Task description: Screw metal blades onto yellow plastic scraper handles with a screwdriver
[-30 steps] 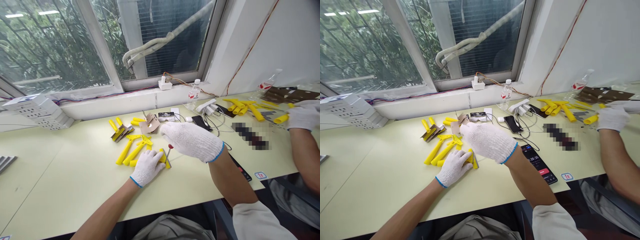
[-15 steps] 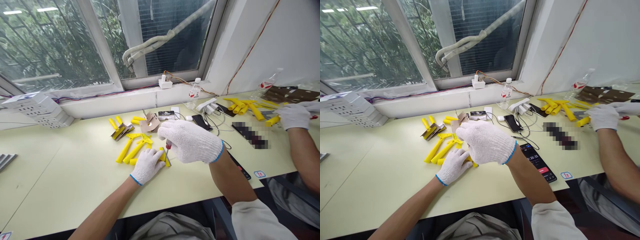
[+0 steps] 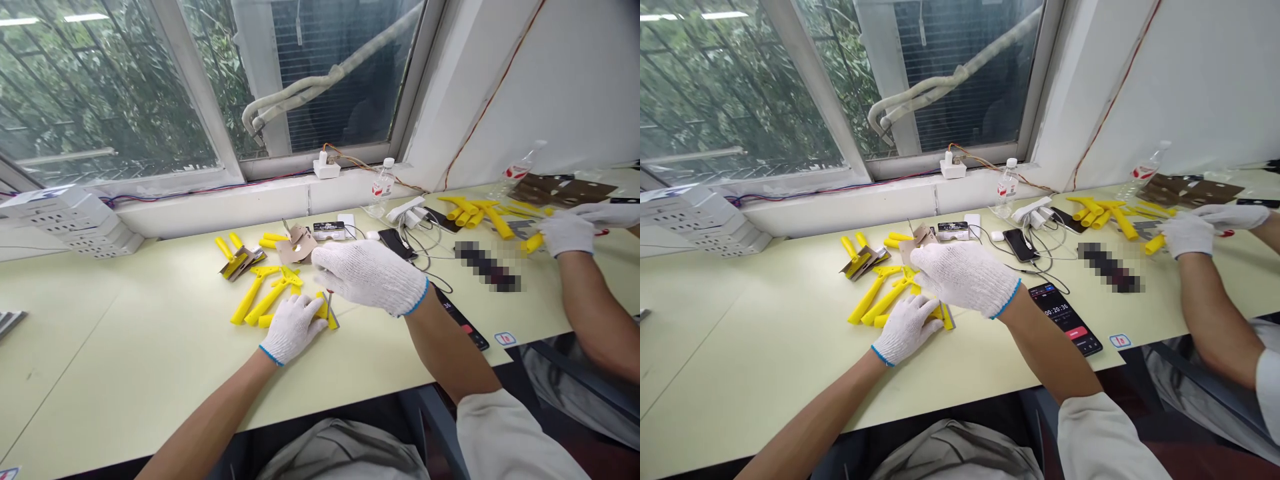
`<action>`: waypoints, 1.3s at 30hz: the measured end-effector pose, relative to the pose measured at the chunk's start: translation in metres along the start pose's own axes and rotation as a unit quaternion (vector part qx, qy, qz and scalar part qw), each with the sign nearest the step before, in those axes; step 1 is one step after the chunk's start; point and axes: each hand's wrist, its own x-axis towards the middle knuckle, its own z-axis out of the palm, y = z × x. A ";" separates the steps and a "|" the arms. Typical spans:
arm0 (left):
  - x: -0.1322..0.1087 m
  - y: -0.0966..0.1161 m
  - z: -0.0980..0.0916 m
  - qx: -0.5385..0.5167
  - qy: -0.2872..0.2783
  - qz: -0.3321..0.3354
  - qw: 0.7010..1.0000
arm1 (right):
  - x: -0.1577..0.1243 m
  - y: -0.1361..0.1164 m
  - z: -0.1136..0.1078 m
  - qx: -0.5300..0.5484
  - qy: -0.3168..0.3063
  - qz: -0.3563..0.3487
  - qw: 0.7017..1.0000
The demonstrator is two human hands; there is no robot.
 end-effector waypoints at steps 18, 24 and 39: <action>-0.002 -0.005 0.006 0.000 0.032 0.031 0.999 | -0.154 0.042 0.102 0.328 0.419 0.304 0.790; -0.005 -0.017 0.012 0.037 0.037 0.084 0.995 | -0.241 0.011 0.173 0.243 0.412 0.424 0.769; -0.015 -0.041 0.028 0.105 0.189 0.097 0.972 | -0.235 -0.006 0.176 -0.179 0.252 0.286 0.907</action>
